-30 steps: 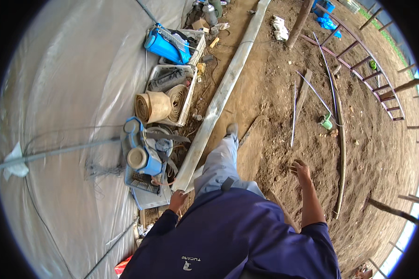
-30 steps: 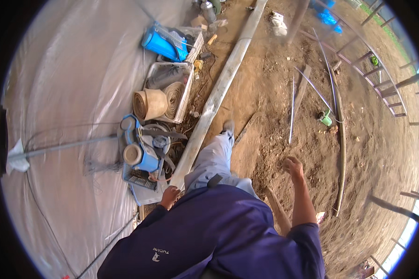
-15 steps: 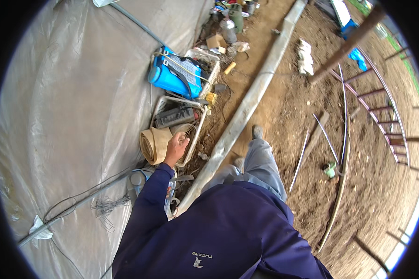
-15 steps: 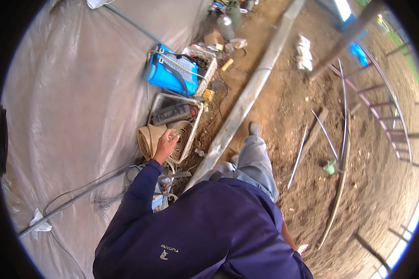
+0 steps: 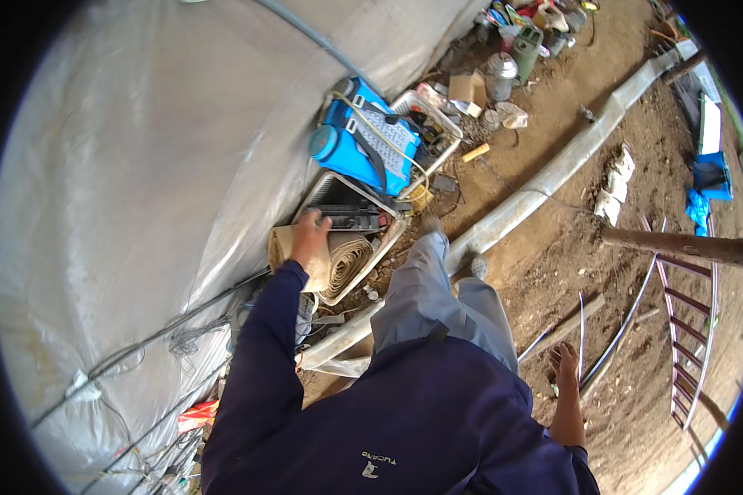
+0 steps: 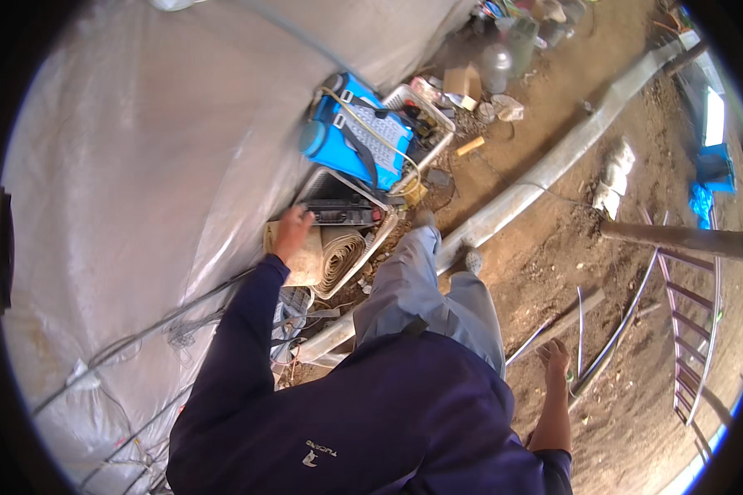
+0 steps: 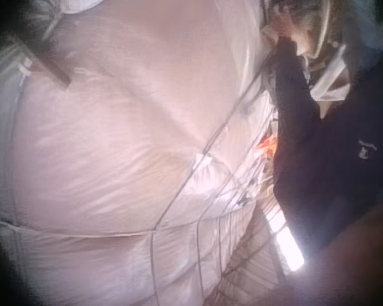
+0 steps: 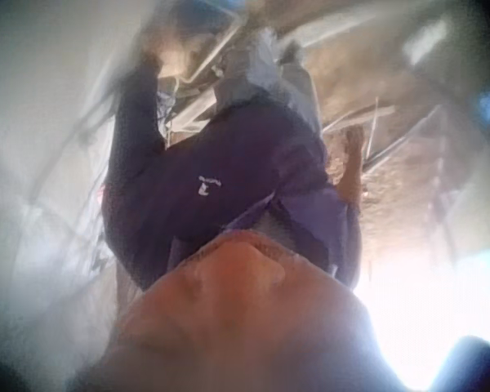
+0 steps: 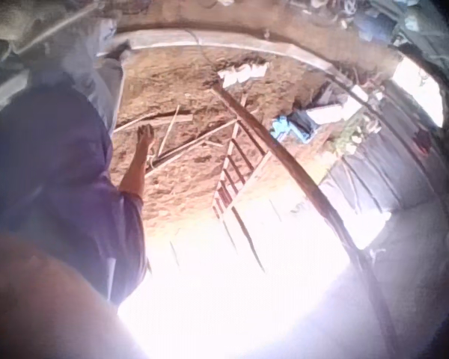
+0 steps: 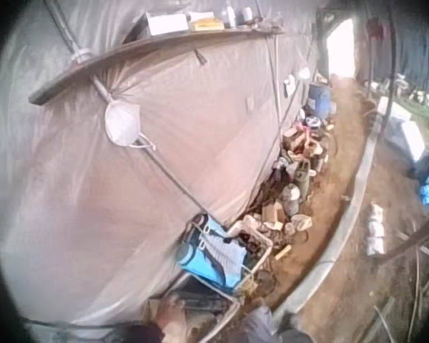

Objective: The person approaches a red walk-behind tiller, squats, and uses pliers and a wrench to remove a metal pin and a small bracket from the tiller's undercarriage. After standing and retrieving a blue cordless impact driver, the person returns to the tiller and uses the impact driver to remove bolts from the machine's frame.

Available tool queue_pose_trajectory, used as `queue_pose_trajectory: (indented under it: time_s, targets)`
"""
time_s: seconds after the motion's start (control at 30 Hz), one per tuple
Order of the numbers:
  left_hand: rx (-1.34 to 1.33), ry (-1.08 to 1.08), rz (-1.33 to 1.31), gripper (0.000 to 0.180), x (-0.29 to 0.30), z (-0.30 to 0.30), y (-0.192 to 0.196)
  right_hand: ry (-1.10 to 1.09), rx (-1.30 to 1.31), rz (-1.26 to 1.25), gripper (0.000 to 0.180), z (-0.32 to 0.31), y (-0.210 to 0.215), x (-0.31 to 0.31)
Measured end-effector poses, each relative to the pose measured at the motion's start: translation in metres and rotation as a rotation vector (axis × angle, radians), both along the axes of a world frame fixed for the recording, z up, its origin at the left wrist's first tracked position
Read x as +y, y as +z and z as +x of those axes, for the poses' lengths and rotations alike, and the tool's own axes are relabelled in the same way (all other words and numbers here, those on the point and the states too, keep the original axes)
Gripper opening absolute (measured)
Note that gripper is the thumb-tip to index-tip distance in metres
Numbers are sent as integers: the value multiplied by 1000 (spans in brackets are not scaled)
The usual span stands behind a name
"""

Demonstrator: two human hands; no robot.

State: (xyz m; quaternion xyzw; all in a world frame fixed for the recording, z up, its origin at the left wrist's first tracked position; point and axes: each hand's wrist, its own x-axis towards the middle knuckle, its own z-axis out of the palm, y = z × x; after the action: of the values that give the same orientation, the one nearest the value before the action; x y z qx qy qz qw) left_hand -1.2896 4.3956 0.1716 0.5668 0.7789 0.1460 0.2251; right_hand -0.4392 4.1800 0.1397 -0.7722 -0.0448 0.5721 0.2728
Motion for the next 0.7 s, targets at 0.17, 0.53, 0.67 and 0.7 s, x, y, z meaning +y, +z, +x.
queue_pose_trajectory:
  time_s: [0.17, 0.53, 0.67, 0.7]
  targets:
    - [84, -87, 86, 48, 179, -52, -36, -9, -115, -230, 35, -37, 22, -7]
    - [228, -55, -159, 64, 432, -152, -193, 168, -6, -542, 25, -140, 50, 31]
    - [112, 115, -102, 51, 451, -150, -231, 220, -77, -634, 19, -138, 16, 130]
    - [90, 146, -48, 50, 451, -151, -238, 208, -78, -637, 20, -138, -1, 163]
